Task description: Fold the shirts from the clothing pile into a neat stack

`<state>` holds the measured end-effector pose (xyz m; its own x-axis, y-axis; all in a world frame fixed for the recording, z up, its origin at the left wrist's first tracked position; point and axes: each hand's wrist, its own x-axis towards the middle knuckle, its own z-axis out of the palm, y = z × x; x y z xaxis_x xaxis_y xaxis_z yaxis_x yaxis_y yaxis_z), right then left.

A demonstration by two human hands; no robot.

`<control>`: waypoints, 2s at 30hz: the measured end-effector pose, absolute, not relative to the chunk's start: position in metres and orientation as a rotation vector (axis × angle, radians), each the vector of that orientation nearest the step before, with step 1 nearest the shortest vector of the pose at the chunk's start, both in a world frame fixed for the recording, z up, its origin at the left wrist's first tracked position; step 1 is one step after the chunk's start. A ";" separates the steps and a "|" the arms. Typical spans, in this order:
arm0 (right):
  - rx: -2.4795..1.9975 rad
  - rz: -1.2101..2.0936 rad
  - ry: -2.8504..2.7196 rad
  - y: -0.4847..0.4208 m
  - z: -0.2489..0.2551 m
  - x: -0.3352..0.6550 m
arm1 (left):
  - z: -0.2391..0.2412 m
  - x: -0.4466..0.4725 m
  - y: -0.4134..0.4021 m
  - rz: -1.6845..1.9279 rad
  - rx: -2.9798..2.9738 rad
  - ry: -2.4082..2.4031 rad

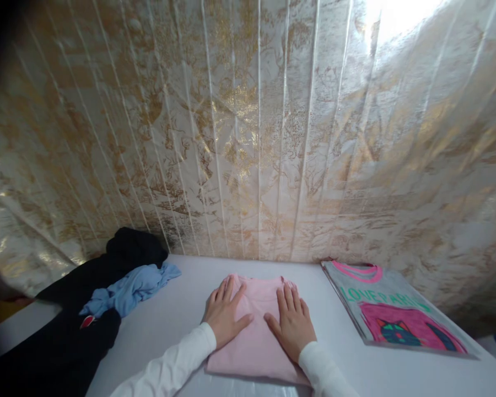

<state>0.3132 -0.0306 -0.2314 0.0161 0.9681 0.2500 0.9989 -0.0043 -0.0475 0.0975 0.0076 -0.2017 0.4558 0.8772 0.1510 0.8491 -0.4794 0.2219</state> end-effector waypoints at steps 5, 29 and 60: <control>-2.050 -0.065 -2.077 -0.036 -0.223 0.317 | -0.191 0.089 -0.030 0.357 2.685 1.344; -1.919 0.026 -2.147 -0.073 -0.223 0.324 | -0.185 0.055 -0.040 0.216 2.444 1.625; -1.655 0.762 -1.938 0.111 -0.179 0.236 | -0.222 0.041 -0.068 0.550 2.362 1.707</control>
<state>0.2364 0.1109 -0.1795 -0.1561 0.9877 0.0015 0.7222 0.1152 -0.6820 0.0409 -0.0678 -0.2219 0.2743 0.9421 0.1929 0.8773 -0.3273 0.3511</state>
